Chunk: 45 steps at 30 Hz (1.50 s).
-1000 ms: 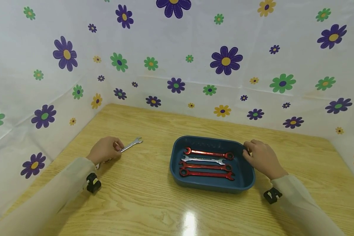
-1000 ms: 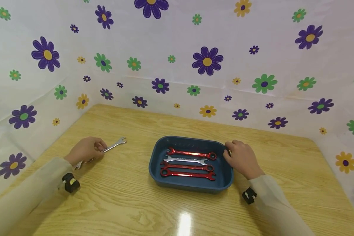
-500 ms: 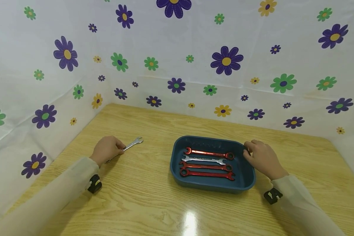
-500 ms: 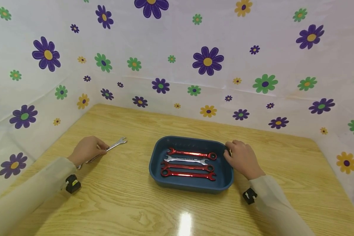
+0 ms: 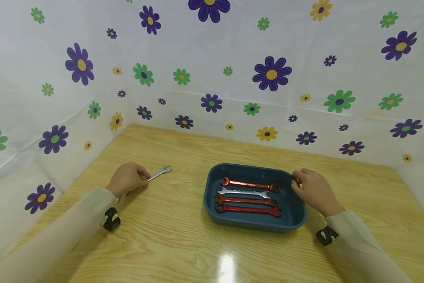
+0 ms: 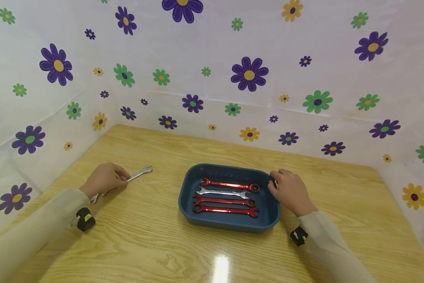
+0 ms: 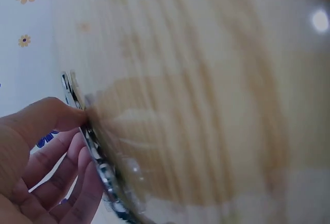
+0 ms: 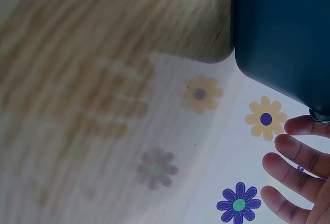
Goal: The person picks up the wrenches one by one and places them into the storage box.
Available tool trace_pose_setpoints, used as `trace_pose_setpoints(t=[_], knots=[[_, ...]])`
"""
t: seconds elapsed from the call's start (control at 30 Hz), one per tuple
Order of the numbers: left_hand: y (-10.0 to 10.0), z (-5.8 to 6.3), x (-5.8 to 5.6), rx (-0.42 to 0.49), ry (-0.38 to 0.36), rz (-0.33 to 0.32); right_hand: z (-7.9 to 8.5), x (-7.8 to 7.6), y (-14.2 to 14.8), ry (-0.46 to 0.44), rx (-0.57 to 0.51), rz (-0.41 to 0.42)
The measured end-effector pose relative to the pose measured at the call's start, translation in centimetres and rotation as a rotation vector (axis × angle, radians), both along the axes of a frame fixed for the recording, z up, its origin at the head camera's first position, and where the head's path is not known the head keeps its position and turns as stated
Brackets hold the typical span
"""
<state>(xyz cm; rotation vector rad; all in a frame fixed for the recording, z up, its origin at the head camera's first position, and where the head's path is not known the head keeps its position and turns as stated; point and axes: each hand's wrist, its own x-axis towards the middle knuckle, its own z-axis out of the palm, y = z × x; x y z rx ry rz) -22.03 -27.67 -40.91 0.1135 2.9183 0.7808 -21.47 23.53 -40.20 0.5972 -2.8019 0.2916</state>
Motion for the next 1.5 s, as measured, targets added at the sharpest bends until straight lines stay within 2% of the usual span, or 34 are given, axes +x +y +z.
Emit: trace_pose_setpoints(t=[0.27,0.83,1.03,1.33,1.5], knots=[[-0.71,-0.73,-0.30,0.015,-0.013,-0.034,-0.24,0.02,-0.05,-0.010,0.000,0.004],[-0.81,-0.80,-0.39,0.036,-0.040,-0.074,-0.08,0.13,0.09,-0.008,-0.012,0.008],[-0.59,-0.72,-0.36,0.039,-0.058,-0.069,-0.09,0.14,0.07,-0.015,-0.012,0.001],[-0.42,-0.81,-0.45,-0.031,-0.040,-0.088,0.07,0.06,0.07,-0.022,-0.015,0.002],[-0.48,-0.95,-0.48,-0.039,-0.014,-0.093,0.05,-0.07,0.14,-0.022,-0.010,0.001]])
